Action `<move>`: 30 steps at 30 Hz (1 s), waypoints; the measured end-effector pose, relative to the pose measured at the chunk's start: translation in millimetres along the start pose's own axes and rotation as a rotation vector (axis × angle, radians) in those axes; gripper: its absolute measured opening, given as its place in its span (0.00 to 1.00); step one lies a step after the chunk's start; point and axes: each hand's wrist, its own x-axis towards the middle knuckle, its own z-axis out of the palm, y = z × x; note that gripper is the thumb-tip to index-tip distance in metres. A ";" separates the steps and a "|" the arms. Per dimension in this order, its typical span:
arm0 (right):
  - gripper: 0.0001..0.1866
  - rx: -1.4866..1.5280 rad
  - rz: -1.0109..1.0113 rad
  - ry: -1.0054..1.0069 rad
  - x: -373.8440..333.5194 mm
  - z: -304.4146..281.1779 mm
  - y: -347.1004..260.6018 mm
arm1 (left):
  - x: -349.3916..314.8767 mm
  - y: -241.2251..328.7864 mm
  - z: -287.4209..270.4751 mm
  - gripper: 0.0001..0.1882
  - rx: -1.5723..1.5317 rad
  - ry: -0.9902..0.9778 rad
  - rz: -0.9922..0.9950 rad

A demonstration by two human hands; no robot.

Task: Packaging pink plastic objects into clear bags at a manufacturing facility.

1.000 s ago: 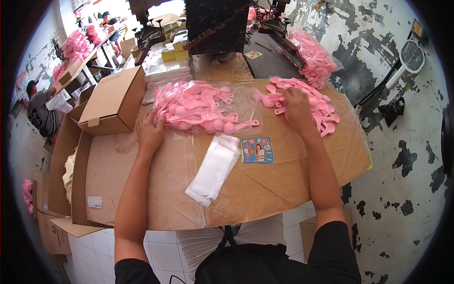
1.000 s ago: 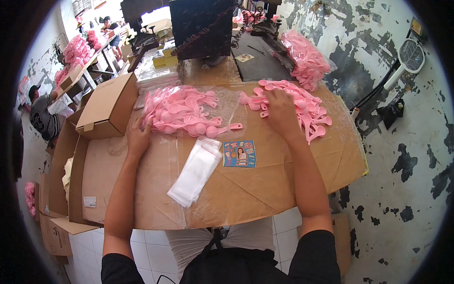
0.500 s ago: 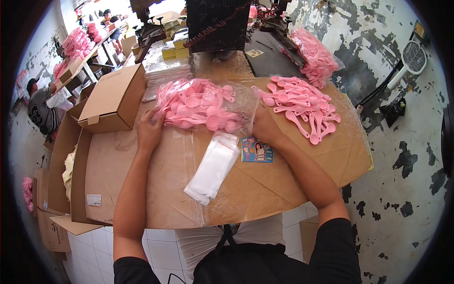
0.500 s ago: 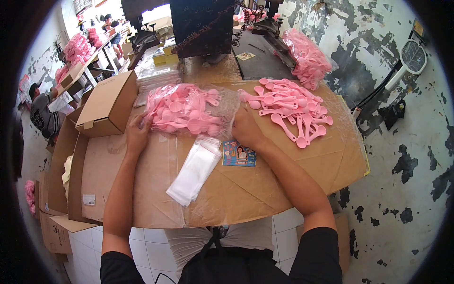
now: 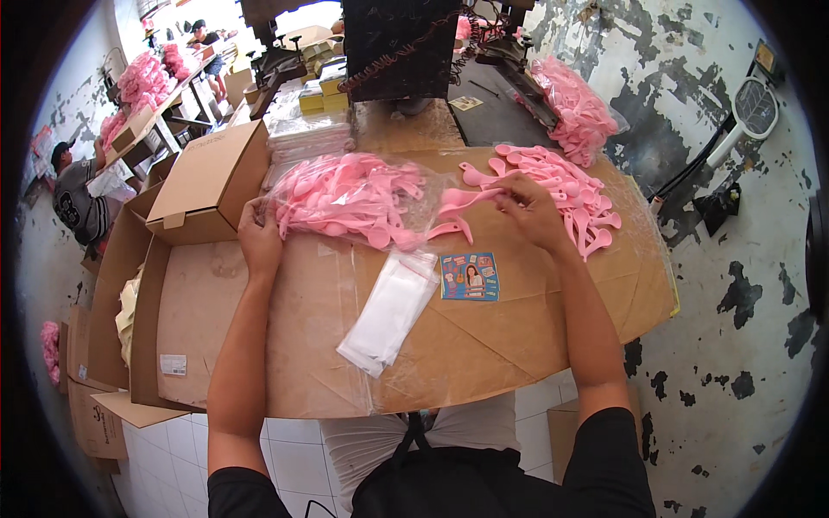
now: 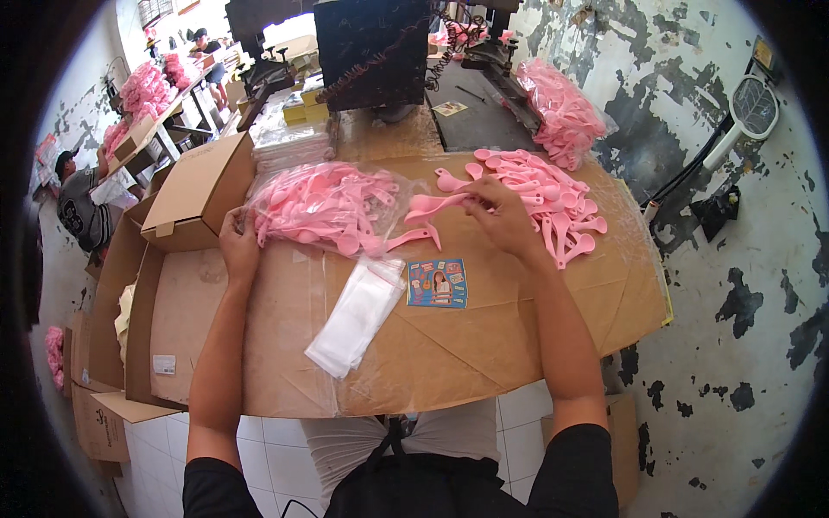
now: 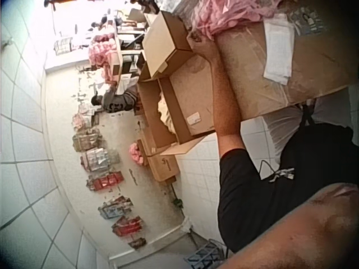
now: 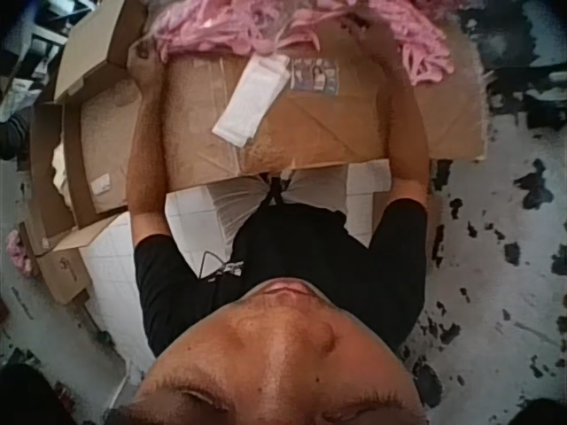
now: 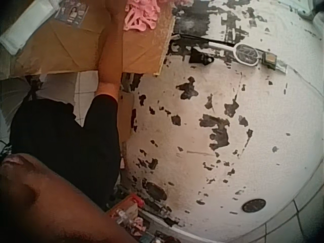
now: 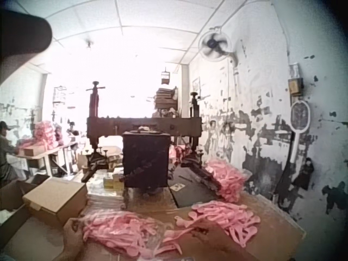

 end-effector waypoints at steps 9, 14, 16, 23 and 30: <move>0.14 -0.500 -0.037 0.518 -0.4 -42.0 20.2 | 13.6 -31.7 -4.4 0.14 -0.299 0.146 -0.107; 0.18 -0.635 -0.276 0.425 3.8 0.2 -1.2 | 14.5 -36.2 -8.2 0.15 -0.217 0.104 -0.053; 0.16 -0.473 -0.350 0.018 -1.1 20.8 -3.7 | 9.8 -16.2 -2.0 0.17 -0.171 0.019 -0.079; 0.10 -0.461 -0.116 -0.133 -3.2 54.8 -11.0 | 5.9 -8.0 -8.0 0.25 -0.008 -0.070 0.029; 0.13 -0.291 -0.125 -0.227 -9.5 68.6 -32.3 | 2.0 -10.5 -5.0 0.21 0.018 -0.018 0.069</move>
